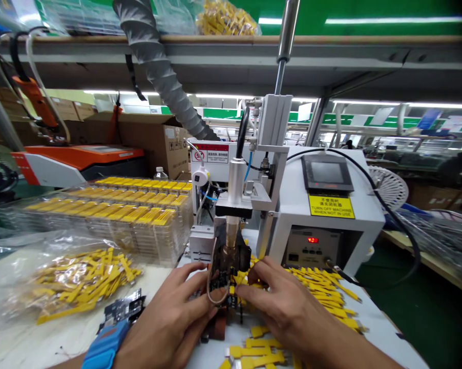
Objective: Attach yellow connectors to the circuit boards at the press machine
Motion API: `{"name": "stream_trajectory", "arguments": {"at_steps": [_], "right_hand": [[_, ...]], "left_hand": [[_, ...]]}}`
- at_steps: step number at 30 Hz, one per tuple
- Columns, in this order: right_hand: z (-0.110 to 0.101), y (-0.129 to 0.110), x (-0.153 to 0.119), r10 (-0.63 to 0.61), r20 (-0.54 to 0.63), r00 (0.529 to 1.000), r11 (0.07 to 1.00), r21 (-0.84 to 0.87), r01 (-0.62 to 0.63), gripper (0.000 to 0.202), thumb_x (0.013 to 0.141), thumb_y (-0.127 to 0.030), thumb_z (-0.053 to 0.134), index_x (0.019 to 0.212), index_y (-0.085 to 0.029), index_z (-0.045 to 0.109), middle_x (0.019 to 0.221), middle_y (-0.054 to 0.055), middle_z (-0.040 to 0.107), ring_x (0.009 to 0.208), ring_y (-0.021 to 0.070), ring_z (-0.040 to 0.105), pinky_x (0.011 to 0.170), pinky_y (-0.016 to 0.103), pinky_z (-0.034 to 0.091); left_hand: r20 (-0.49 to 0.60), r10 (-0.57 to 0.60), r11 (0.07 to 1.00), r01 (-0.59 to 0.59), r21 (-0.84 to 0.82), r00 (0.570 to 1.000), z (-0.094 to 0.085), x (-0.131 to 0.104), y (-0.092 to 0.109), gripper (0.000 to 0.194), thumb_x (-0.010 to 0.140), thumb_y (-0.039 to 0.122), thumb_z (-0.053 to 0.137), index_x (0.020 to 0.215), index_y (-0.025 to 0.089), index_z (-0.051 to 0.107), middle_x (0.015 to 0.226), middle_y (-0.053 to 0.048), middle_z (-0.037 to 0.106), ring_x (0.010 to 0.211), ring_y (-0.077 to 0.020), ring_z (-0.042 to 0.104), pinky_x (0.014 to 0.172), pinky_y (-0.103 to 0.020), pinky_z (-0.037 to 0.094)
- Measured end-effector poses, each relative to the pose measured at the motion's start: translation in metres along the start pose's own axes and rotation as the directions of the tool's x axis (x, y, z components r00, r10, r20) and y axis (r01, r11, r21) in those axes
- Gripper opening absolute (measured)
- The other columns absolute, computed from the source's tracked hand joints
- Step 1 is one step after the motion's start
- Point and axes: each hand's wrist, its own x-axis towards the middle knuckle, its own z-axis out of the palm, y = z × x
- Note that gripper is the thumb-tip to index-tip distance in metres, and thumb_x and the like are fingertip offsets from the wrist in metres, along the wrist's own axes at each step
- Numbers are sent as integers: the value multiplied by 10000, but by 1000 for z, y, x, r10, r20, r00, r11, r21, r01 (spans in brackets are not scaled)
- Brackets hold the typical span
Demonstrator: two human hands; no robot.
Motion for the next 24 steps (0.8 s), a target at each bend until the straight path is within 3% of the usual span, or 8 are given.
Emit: {"name": "stream_trajectory", "arguments": {"at_steps": [7,16,24], "right_hand": [[-1,1,2,-19,-7,1000,1000,19,19,356,833,-1,423,1070,-170,628,879,97,526,827,228,474,654,353,467],[-1,2,1,-19,11,1000,1000,12,19,326,866,-34,429,1086,-175,623,876,100,546,819,228,468,659,365,469],[1,0,0,-22,-34,999,999,27,22,322,857,-33,431,1052,-182,639,870,99,559,811,224,480,657,361,488]], "left_hand": [[56,-78,991,83,-102,995,0,1,-2,303,951,162,455,1157,345,580,1306,56,472,1217,-194,380,994,-331,421],[34,-75,991,79,-107,997,0,0,-3,330,942,168,468,1187,367,567,1311,58,485,1214,-191,417,984,-346,441],[-126,-98,994,104,38,987,11,-9,-12,404,901,301,562,1297,237,516,1276,-45,556,1181,-249,501,956,-418,495]]}}
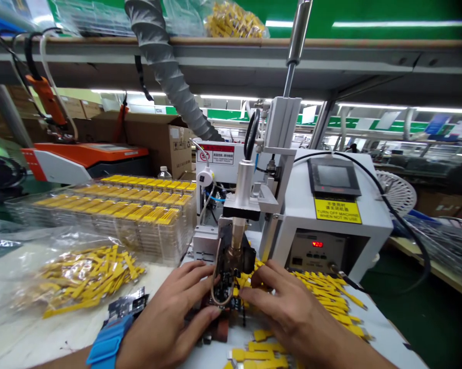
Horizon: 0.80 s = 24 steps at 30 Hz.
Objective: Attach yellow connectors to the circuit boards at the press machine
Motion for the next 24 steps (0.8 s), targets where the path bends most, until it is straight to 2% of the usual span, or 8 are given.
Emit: {"name": "stream_trajectory", "arguments": {"at_steps": [7,14,18,24], "right_hand": [[-1,1,-3,33,71,997,999,-2,-33,314,880,-48,415,1088,-183,609,924,108,541,857,233,476,686,381,484],[2,3,-5,20,67,998,999,-29,-18,318,892,-60,406,1115,-199,586,950,100,531,861,225,474,682,344,470],[2,2,-4,19,50,999,999,-39,-17,298,898,-65,396,1067,-198,603,922,90,523,830,212,471,648,313,444],[1,-1,-3,49,47,998,998,-40,-47,318,909,-60,369,1076,-203,598,954,95,526,857,219,469,672,332,431]], "left_hand": [[50,9,1000,-9,-11,999,-3,1,1,413,908,277,549,1317,253,494,1299,-40,534,1210,-264,464,998,-488,446],[76,19,999,-17,-29,997,-5,2,1,413,907,250,558,1313,254,487,1297,-43,523,1225,-261,434,1026,-482,411],[73,22,999,-21,-25,997,-6,4,3,407,904,247,559,1306,245,491,1298,-49,520,1223,-267,428,1016,-474,416],[79,29,999,-27,-32,996,-6,5,5,435,900,212,552,1323,245,451,1294,-35,517,1229,-266,402,1021,-483,401]]}}
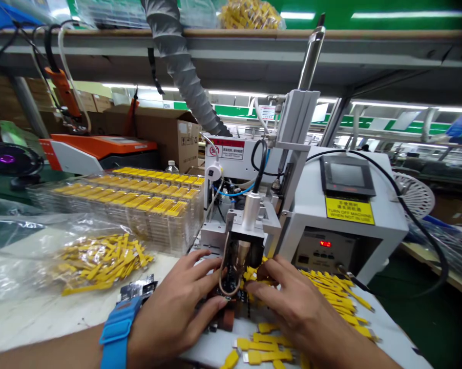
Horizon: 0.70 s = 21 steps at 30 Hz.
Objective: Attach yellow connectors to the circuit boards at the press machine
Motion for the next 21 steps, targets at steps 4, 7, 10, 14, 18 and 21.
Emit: {"name": "stream_trajectory", "arguments": {"at_steps": [4,7,10,14,18,21], "right_hand": [[0,1,-1,-4,23,1000,1000,-2,4,289,924,-96,375,1075,-211,594,951,101,526,847,227,477,655,334,438],[1,1,-2,-12,24,1000,1000,-10,12,288,915,-90,385,1084,-211,585,942,105,524,845,231,475,659,345,447],[1,2,-2,-18,35,999,1000,-14,18,291,893,-69,387,1073,-201,574,948,109,518,853,237,469,666,357,447],[0,2,-3,-3,58,998,1000,2,3,277,898,-75,401,1075,-220,557,987,100,512,881,235,471,689,359,433],[0,2,-2,-20,48,999,1000,-20,21,274,906,-83,388,1082,-214,553,965,100,510,855,232,471,669,359,430],[1,2,-1,-33,39,999,998,-45,35,305,891,-63,379,1098,-205,553,946,106,504,839,237,470,652,366,442]], "left_hand": [[-24,-2,1000,2,-3,1000,0,0,1,375,903,225,549,1271,219,479,1279,-49,523,1224,-273,398,990,-479,426],[3,-14,1000,14,-10,1000,-1,-1,1,377,902,232,550,1272,217,482,1283,-56,518,1223,-277,398,995,-493,419],[22,-22,1000,22,-13,1000,-1,-1,2,415,892,217,553,1298,223,465,1288,-54,514,1227,-273,396,1006,-497,411],[2,-37,999,37,-4,999,0,-2,2,384,882,226,572,1256,205,489,1285,-59,520,1216,-271,412,1002,-490,420],[2,-54,998,54,-15,999,0,-2,3,404,877,228,579,1267,208,476,1280,-44,528,1214,-260,422,1005,-488,420],[12,-60,998,60,-18,998,-1,-3,4,413,875,227,574,1275,207,473,1283,-42,528,1213,-256,427,1015,-488,413]]}}
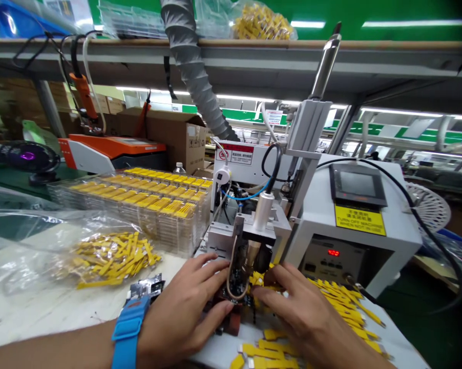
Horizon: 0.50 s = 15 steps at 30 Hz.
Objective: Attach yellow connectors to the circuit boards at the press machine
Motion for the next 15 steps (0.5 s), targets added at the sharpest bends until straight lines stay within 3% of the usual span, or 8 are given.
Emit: {"name": "stream_trajectory", "arguments": {"at_steps": [15], "right_hand": [[2,2,-2,34,21,999,999,22,-35,359,891,-70,379,1155,-247,548,980,106,509,868,242,487,675,379,472]], "left_hand": [[-33,35,999,-34,37,999,2,0,-2,394,882,246,584,1262,214,484,1291,-42,519,1200,-259,426,993,-481,434]]}}
